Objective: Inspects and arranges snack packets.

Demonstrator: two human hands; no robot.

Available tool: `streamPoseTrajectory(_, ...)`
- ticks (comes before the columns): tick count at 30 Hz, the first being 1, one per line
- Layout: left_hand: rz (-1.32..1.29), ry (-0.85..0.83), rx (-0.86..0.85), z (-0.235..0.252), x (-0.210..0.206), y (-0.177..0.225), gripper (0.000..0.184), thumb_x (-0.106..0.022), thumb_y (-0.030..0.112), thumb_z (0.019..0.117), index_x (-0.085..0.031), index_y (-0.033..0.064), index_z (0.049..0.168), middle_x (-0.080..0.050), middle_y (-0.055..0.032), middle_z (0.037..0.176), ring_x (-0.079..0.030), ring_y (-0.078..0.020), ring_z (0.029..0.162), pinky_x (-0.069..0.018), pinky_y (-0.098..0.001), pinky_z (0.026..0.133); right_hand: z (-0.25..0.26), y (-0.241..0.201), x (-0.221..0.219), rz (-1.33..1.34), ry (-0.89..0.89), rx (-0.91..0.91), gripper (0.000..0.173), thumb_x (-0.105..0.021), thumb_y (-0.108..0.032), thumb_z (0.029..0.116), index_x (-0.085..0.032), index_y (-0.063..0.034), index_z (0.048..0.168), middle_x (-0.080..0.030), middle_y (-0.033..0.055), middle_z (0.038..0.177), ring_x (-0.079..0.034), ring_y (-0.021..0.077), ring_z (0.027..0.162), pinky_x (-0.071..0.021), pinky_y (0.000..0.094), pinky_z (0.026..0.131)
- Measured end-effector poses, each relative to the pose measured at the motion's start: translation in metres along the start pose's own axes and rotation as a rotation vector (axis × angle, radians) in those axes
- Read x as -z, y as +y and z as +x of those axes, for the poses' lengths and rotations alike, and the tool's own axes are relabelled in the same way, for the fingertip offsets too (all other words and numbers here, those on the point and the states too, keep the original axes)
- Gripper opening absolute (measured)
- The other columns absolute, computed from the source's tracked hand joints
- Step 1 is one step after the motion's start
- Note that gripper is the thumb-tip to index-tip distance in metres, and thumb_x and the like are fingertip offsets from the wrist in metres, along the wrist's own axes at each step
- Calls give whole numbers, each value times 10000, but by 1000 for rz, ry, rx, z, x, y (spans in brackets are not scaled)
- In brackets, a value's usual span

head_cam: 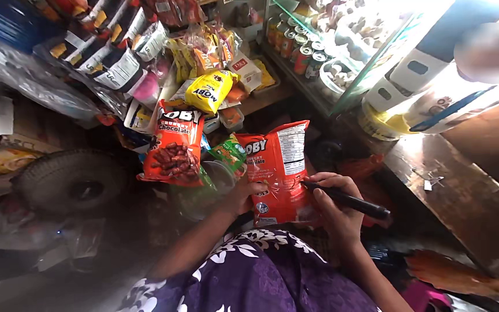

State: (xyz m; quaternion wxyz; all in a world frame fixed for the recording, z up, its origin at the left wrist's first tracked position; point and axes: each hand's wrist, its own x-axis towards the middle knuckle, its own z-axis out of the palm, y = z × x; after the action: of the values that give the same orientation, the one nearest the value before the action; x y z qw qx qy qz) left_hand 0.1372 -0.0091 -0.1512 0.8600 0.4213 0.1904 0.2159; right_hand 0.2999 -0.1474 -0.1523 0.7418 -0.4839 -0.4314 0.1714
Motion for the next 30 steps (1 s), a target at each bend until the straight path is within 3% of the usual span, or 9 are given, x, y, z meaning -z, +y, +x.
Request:
streamPoseTrajectory(3,-71,151,73,0,-4,0,219,-469,8,858,-620,148,931,-738,23,795,-716,-58,742,-607,-243,708,2,-3,11,224,61,-49,93,-706,-161,920,-711,-155,1013,-745,49,1027,-726,172,965,-615,342,874)
streamPoseTrajectory(5,-123,191,85,2,-3,-3,218,-451,29,861,-632,147,880,-742,4,773,-722,-71,722,-613,-252,691,3,-6,23,326,146,-108,106,-731,-193,898,-724,-145,993,-748,61,979,-736,186,906,-625,379,863)
streamPoseTrajectory(9,-142,194,88,5,4,-12,187,-482,57,850,-643,151,864,-745,-9,775,-727,-86,728,-616,-264,697,-9,-7,57,352,311,-254,104,-747,-232,865,-702,-191,949,-744,8,882,-734,143,803,-634,344,798)
streamPoseTrajectory(13,78,201,97,14,18,-19,221,-548,50,876,-584,103,1087,-737,-9,864,-724,-98,804,-616,-286,763,-37,-3,98,392,438,-385,64,-707,-201,866,-689,-205,927,-749,8,835,-735,132,763,-634,321,766)
streamPoseTrajectory(17,387,162,160,27,40,-23,565,-618,23,860,-409,50,1384,-690,-38,1003,-696,-109,880,-596,-305,831,-69,-1,135,368,546,-479,150,-513,-143,965,-654,-189,938,-748,-6,818,-733,112,746,-630,291,748)
streamPoseTrajectory(19,472,169,241,34,46,-24,602,-610,-23,891,-368,52,1437,-670,-60,1035,-683,-113,882,-587,-305,822,-80,1,151,358,597,-522,201,-462,-122,973,-648,-186,935,-745,-16,808,-731,108,736,-629,290,734)
streamPoseTrajectory(22,591,210,285,45,51,-27,718,-652,-46,893,-307,61,1514,-642,-125,1138,-666,-148,916,-574,-330,832,-88,-1,163,338,643,-582,328,-312,-107,1054,-615,-174,948,-739,-39,812,-725,85,729,-627,265,719)
streamPoseTrajectory(25,631,273,286,52,51,-27,972,-700,-48,858,-135,157,1622,-566,-207,1346,-656,-244,1054,-570,-402,891,-93,3,174,344,633,-625,297,-315,-112,1059,-593,-160,967,-732,-31,804,-722,92,716,-627,270,705)
streamPoseTrajectory(30,873,333,329,56,40,-15,964,-740,-4,876,-168,155,1635,-540,-294,1393,-629,-372,1161,-530,-508,974,-96,13,184,330,586,-686,257,-329,-108,1066,-570,-140,981,-729,-21,803,-723,97,714,-630,274,707)
